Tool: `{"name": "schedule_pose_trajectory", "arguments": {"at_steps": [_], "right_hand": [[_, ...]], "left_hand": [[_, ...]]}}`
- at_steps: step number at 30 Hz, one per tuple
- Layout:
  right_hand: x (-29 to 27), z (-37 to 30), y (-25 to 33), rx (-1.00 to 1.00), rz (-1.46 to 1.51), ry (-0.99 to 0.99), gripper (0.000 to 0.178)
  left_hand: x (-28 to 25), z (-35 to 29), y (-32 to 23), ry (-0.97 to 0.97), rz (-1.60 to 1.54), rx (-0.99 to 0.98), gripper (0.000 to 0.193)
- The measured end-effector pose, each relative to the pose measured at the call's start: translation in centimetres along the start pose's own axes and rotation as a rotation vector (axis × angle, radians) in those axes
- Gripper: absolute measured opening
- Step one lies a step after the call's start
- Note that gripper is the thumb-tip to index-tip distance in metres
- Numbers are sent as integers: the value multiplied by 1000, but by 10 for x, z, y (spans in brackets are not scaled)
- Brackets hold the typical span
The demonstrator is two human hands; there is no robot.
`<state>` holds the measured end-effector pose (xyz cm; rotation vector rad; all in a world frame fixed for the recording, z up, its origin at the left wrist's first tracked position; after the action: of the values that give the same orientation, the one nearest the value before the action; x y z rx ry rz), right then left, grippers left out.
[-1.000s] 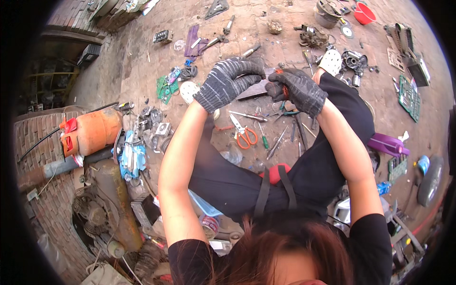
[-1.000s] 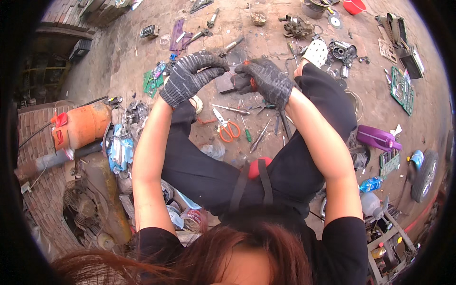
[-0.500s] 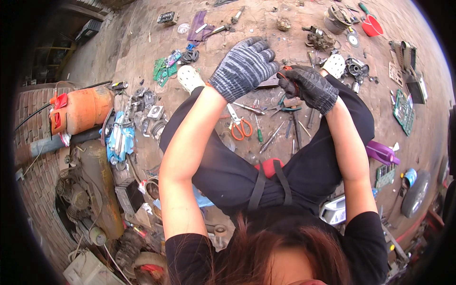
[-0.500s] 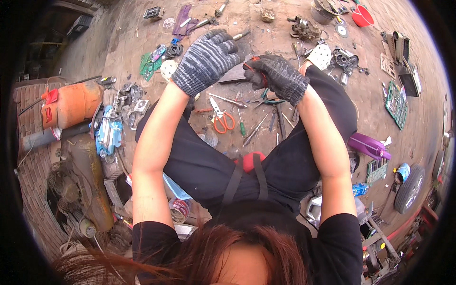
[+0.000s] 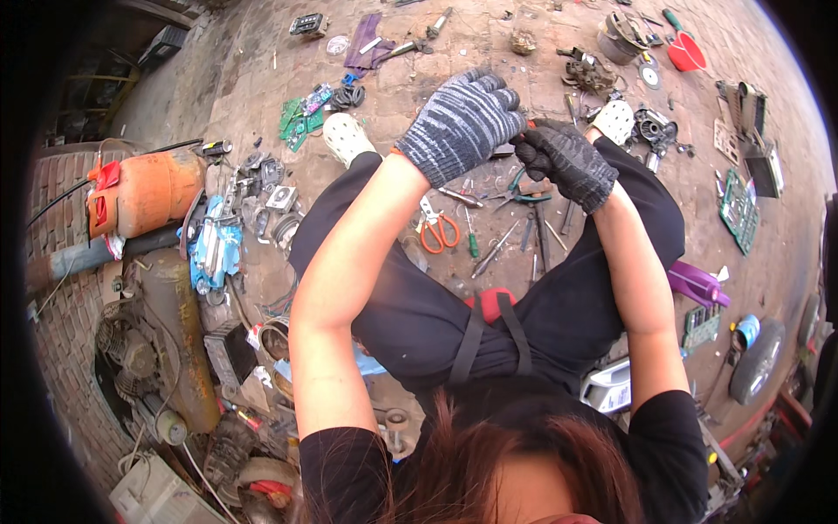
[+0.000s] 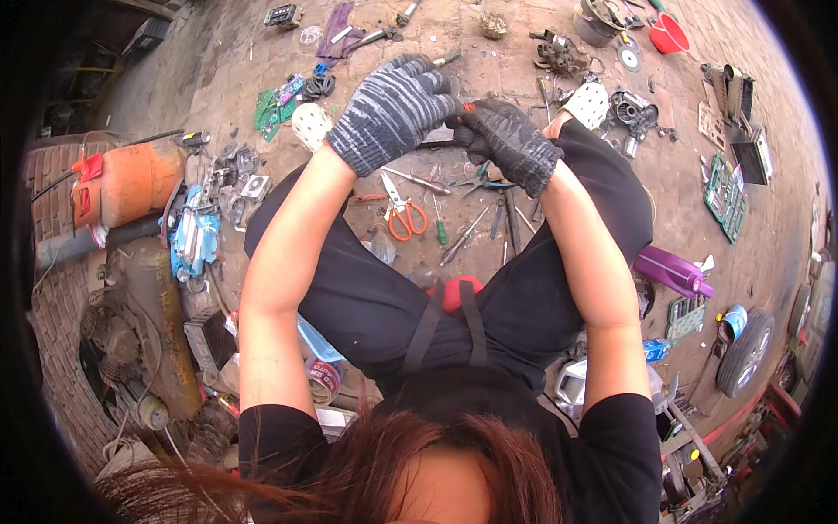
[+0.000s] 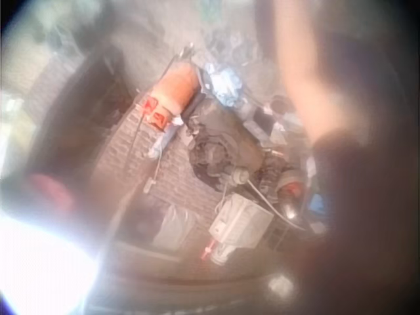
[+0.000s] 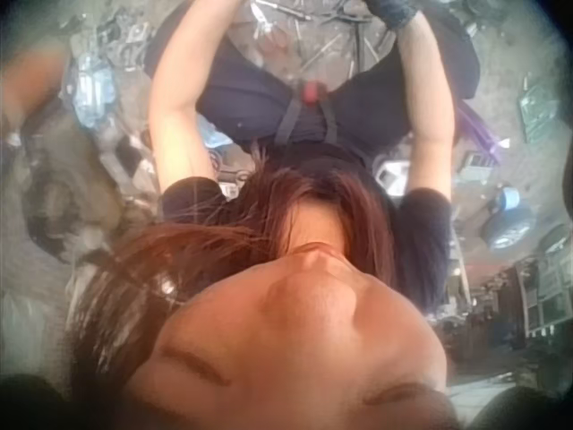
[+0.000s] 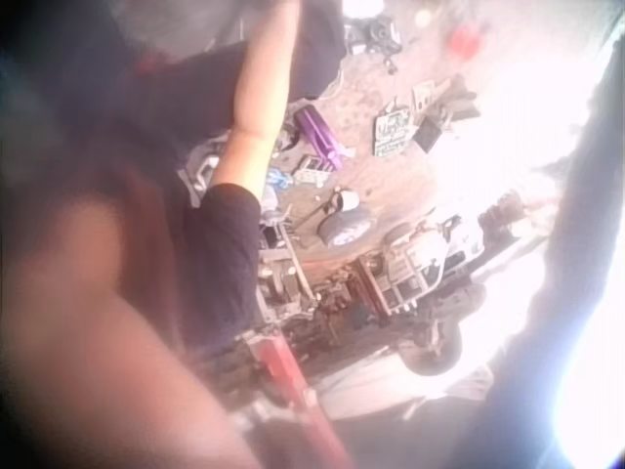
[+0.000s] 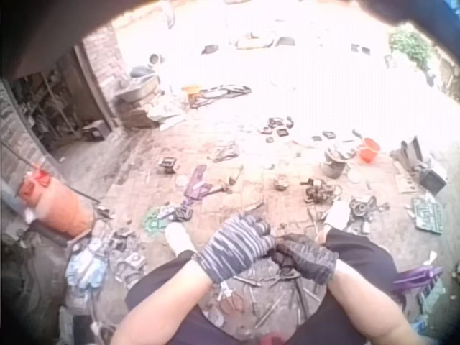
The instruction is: The person sits cross-legged on the floor and winds copper wire around a cylindrical core to form a coil. They repeatedly wrap the wire by hand, occasionally adjusting the coil and picking up additional wire segments from the floor.
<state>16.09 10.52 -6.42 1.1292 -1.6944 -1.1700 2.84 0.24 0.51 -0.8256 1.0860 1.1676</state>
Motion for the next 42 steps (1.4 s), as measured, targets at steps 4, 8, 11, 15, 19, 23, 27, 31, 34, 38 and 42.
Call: {"name": "schedule_pose_trajectory", "arguments": {"at_steps": [4,8,11,15,19,23,27,31,34,38,42], "right_hand": [[0,-3,12,43,141,56,24],[2,-6,12,-5,168,159,23],[3,-9,15,-81,150,128,25],[9,-7,17,156,521,97,27],[11,-6,16,141,478,106,29],[11,-6,14,150,444,158,30],[13,-7,16,131,451,181,33],[5,-4,8,43,254,160,31],[-7,3,-4,-163,-262,136,38],[-10,0,-5,-45,-262,103,36],[-7,-6,5,-53,-241,64,22]], "left_hand": [[2,1,8,73,101,3,19],[1,0,6,-17,133,49,16],[-2,1,1,-28,126,65,14],[-4,1,-1,79,152,49,16],[-1,2,-1,85,154,61,16],[0,0,2,120,88,27,18],[0,-2,2,116,93,-4,19],[-3,0,-1,76,124,0,19],[-2,1,-2,-4,163,32,13],[1,0,-3,-43,156,7,11],[3,-2,3,-17,83,-74,13]]}}
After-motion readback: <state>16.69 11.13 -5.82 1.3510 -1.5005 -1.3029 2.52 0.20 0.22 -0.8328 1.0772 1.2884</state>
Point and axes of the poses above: each hand's wrist, its own z-axis towards the middle knuckle, its own x-axis out of the palm, y = z × x, the point moved 2 cm from there along z, towards the middle knuckle, and after that the axes turned 2 degrees about z, right-handed, at the moved point
